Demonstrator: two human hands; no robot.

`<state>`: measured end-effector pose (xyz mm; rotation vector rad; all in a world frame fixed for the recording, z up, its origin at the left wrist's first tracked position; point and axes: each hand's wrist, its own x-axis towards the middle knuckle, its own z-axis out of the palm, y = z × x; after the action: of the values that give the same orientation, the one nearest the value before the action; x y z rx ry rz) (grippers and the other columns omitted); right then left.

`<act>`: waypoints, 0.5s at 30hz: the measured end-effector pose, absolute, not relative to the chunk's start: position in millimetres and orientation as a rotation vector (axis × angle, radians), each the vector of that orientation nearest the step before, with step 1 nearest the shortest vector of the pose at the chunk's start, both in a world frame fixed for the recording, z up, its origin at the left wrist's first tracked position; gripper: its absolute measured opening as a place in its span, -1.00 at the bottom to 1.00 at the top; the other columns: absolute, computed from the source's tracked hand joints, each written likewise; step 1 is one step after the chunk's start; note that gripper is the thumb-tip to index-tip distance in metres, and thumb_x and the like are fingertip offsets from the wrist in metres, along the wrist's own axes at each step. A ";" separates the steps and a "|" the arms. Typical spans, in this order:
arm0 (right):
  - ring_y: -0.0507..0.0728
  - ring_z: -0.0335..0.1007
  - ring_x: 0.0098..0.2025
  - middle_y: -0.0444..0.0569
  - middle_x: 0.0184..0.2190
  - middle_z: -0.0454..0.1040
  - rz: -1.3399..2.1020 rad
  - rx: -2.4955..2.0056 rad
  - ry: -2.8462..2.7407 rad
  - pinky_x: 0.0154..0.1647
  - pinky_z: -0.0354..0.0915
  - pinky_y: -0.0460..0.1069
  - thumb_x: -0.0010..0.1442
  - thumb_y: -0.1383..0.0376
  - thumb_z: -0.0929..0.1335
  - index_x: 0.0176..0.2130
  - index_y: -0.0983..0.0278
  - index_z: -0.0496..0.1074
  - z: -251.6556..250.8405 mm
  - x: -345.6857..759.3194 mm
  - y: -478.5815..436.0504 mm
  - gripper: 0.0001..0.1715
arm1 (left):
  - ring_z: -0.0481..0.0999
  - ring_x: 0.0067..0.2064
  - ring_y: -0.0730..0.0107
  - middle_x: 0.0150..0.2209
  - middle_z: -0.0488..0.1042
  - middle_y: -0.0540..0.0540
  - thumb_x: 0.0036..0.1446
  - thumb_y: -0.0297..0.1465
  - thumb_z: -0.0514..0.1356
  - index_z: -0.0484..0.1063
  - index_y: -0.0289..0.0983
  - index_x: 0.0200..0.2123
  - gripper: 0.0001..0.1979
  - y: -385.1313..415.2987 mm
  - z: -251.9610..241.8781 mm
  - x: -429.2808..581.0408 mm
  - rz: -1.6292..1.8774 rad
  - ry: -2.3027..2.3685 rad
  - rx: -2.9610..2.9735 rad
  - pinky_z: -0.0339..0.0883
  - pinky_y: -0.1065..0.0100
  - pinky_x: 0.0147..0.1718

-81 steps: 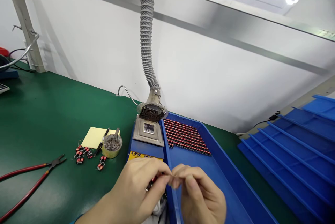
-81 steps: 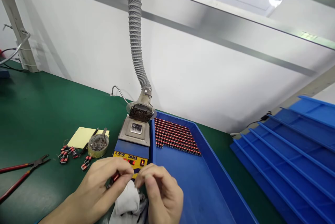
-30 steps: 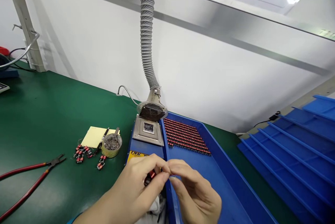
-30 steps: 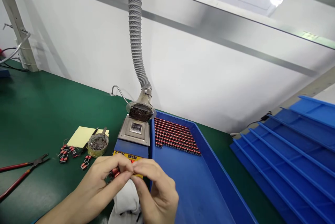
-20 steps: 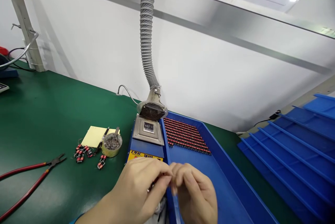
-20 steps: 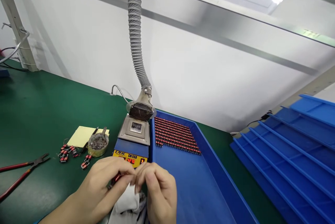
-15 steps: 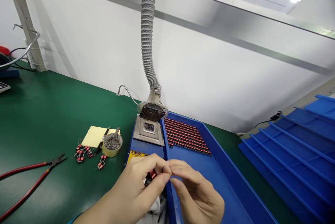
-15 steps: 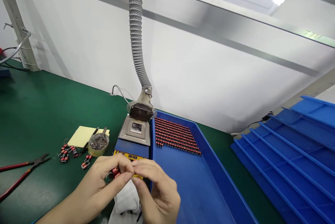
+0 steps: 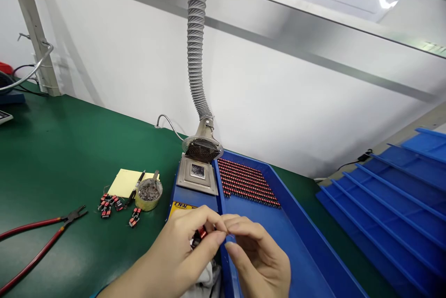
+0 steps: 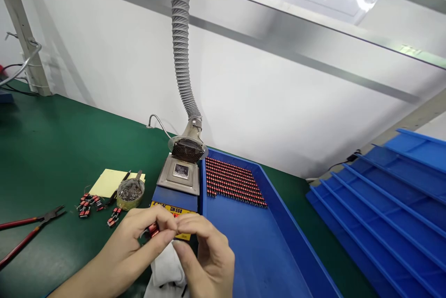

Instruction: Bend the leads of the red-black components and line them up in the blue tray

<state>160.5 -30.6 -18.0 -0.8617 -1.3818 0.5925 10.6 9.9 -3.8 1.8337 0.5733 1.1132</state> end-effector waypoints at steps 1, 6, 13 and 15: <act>0.10 0.49 -0.25 -0.10 -0.36 0.57 0.551 -0.841 -1.397 -0.20 0.40 -0.03 0.18 0.39 0.41 -0.21 0.12 0.54 -18.7 158.9 -30.5 -0.81 | 0.38 -0.41 0.51 -0.46 0.38 0.08 0.25 -0.40 0.07 0.37 -0.22 -0.39 -0.84 9.7 -2.3 9.9 1.067 0.583 1.789 0.21 0.53 -0.39; 0.07 0.47 -0.37 -0.11 -0.47 0.52 0.531 -0.852 -1.279 -0.33 0.37 -0.06 0.22 0.35 0.38 -0.36 0.20 0.51 -17.5 151.3 -33.2 -0.89 | 0.37 -0.40 0.46 -0.46 0.39 0.06 0.23 -0.39 0.07 0.37 -0.23 -0.40 -0.84 8.7 1.0 9.8 0.984 0.549 1.736 0.19 0.47 -0.38; 0.05 0.44 -0.38 -0.13 -0.52 0.48 0.539 -0.918 -1.074 -0.26 0.35 -0.07 0.21 0.30 0.40 -0.41 0.22 0.49 -14.3 167.0 -32.0 -0.86 | 0.33 -0.33 0.46 -0.37 0.36 0.05 0.26 -0.36 0.11 0.40 -0.16 -0.23 -0.92 13.0 -5.6 7.4 0.971 0.527 1.553 0.19 0.47 -0.34; 0.06 0.42 -0.39 -0.14 -0.56 0.42 0.763 -0.872 -1.076 -0.29 0.34 -0.07 0.20 0.26 0.41 -0.46 0.22 0.47 -16.2 162.5 -29.1 -0.80 | 0.34 -0.25 0.46 -0.29 0.34 0.05 0.28 -0.33 0.11 0.32 -0.08 -0.02 -0.79 14.7 -9.3 7.8 0.972 0.403 1.390 0.24 0.47 -0.24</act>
<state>162.5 -29.1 -16.2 -0.8724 -1.0762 0.7631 7.8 14.7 -9.3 1.3896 0.4033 0.9718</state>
